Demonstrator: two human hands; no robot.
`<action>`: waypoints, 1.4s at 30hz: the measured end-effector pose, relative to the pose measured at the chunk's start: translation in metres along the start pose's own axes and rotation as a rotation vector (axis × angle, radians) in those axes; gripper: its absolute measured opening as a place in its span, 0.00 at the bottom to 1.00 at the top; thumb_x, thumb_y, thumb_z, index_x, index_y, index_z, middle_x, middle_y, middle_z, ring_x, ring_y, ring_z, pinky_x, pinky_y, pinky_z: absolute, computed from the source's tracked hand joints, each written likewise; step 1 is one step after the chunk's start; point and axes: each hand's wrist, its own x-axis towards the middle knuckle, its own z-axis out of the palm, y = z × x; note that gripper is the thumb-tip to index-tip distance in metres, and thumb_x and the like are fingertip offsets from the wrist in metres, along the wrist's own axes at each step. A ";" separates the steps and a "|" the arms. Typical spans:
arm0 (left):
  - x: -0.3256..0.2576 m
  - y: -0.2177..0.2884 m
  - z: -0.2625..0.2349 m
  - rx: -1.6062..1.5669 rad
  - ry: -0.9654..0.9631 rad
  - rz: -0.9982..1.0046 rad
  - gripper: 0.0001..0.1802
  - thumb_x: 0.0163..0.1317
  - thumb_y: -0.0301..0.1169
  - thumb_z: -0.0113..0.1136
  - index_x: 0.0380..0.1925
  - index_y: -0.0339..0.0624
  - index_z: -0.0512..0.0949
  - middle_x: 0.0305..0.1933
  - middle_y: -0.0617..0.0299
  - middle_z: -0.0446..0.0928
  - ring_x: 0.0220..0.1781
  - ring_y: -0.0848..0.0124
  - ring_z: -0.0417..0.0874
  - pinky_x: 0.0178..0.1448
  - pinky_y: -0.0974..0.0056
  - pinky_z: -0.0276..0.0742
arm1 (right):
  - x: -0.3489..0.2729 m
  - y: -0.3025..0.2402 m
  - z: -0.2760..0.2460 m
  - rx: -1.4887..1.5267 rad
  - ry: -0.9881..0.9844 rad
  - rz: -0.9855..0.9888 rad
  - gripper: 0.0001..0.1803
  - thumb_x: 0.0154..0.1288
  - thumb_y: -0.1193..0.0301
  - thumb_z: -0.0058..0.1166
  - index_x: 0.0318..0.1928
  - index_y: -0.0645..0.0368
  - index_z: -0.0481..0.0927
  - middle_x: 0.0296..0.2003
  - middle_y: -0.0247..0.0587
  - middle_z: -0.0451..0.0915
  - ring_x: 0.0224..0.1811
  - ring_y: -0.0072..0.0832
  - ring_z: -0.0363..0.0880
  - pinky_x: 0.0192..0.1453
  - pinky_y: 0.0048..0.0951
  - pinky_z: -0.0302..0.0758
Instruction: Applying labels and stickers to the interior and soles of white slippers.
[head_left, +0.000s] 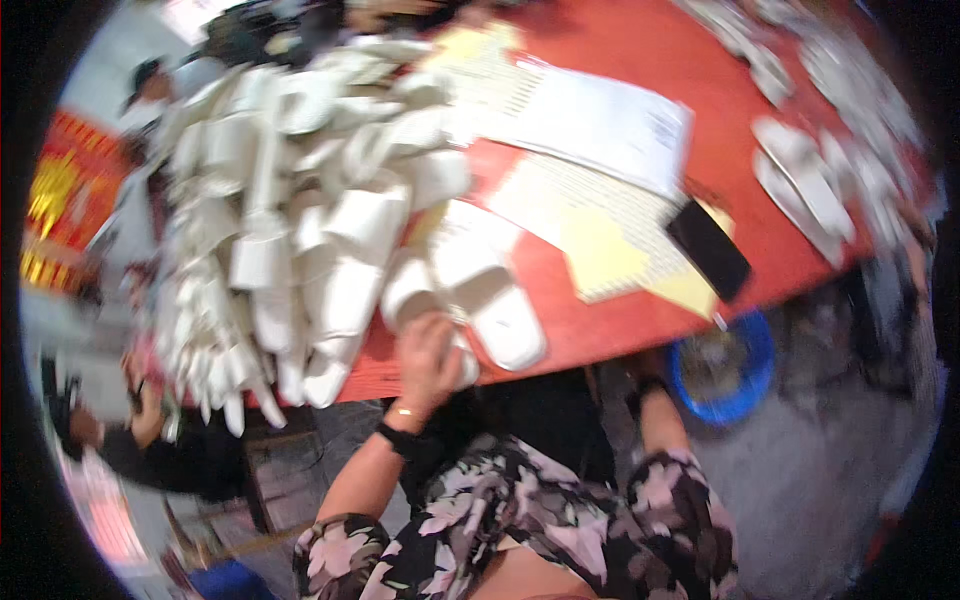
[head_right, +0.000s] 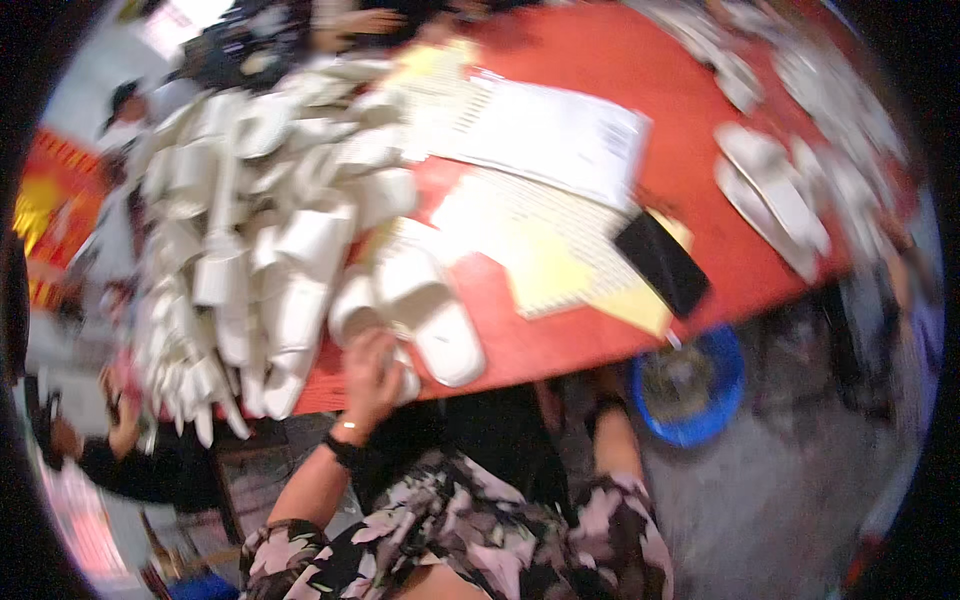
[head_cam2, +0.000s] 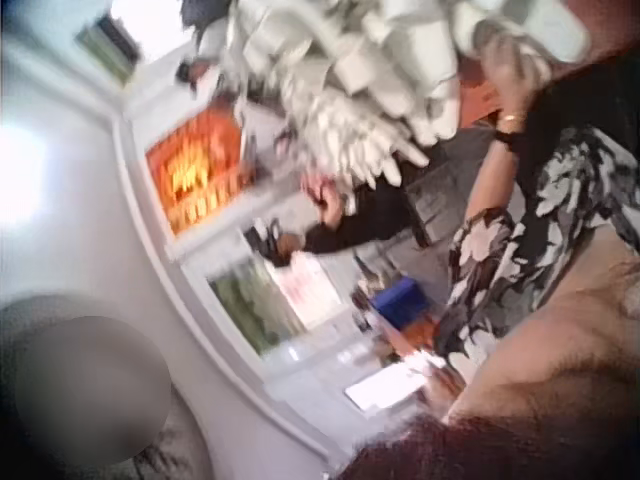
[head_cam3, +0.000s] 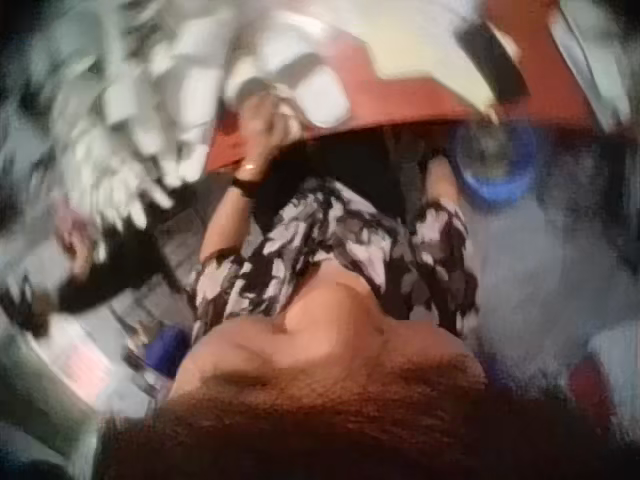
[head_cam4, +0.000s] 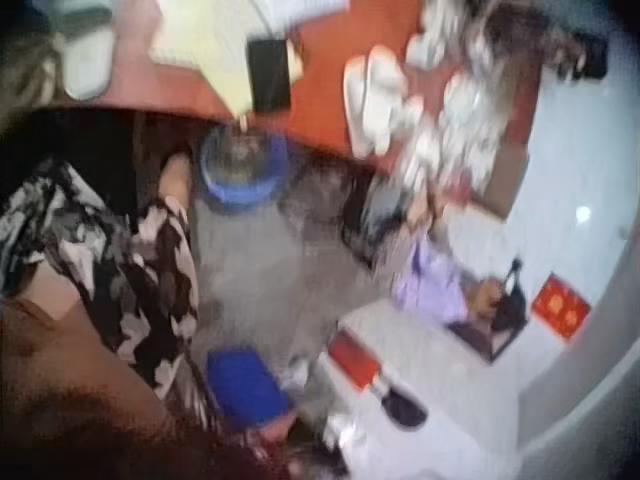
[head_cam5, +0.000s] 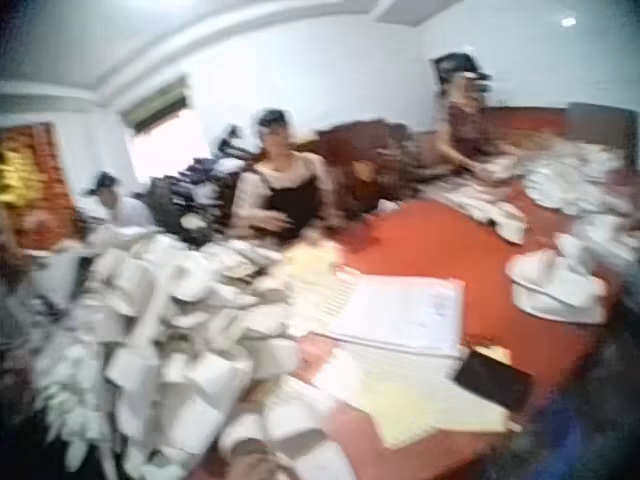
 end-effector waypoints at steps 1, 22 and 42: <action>-0.004 0.002 -0.003 -0.028 -0.002 -0.045 0.23 0.56 0.32 0.62 0.53 0.39 0.77 0.59 0.48 0.73 0.61 0.50 0.72 0.65 0.49 0.67 | -0.005 -0.018 -0.007 0.041 -0.003 -0.092 0.39 0.72 0.54 0.50 0.75 0.57 0.53 0.76 0.46 0.50 0.77 0.37 0.49 0.78 0.36 0.50; 0.009 0.015 0.007 -0.131 -0.027 -0.013 0.26 0.60 0.37 0.60 0.58 0.41 0.74 0.61 0.49 0.71 0.63 0.50 0.71 0.65 0.49 0.67 | -0.008 -0.178 -0.212 0.336 -0.189 -0.136 0.26 0.62 0.65 0.56 0.59 0.62 0.71 0.46 0.43 0.72 0.47 0.33 0.71 0.51 0.36 0.68; 0.003 0.003 0.004 -0.165 0.058 -0.035 0.23 0.56 0.33 0.62 0.53 0.38 0.77 0.59 0.47 0.72 0.62 0.47 0.71 0.66 0.48 0.65 | -0.116 -0.083 -0.329 0.366 0.009 -0.055 0.08 0.60 0.71 0.58 0.36 0.64 0.81 0.30 0.48 0.83 0.34 0.38 0.84 0.39 0.33 0.77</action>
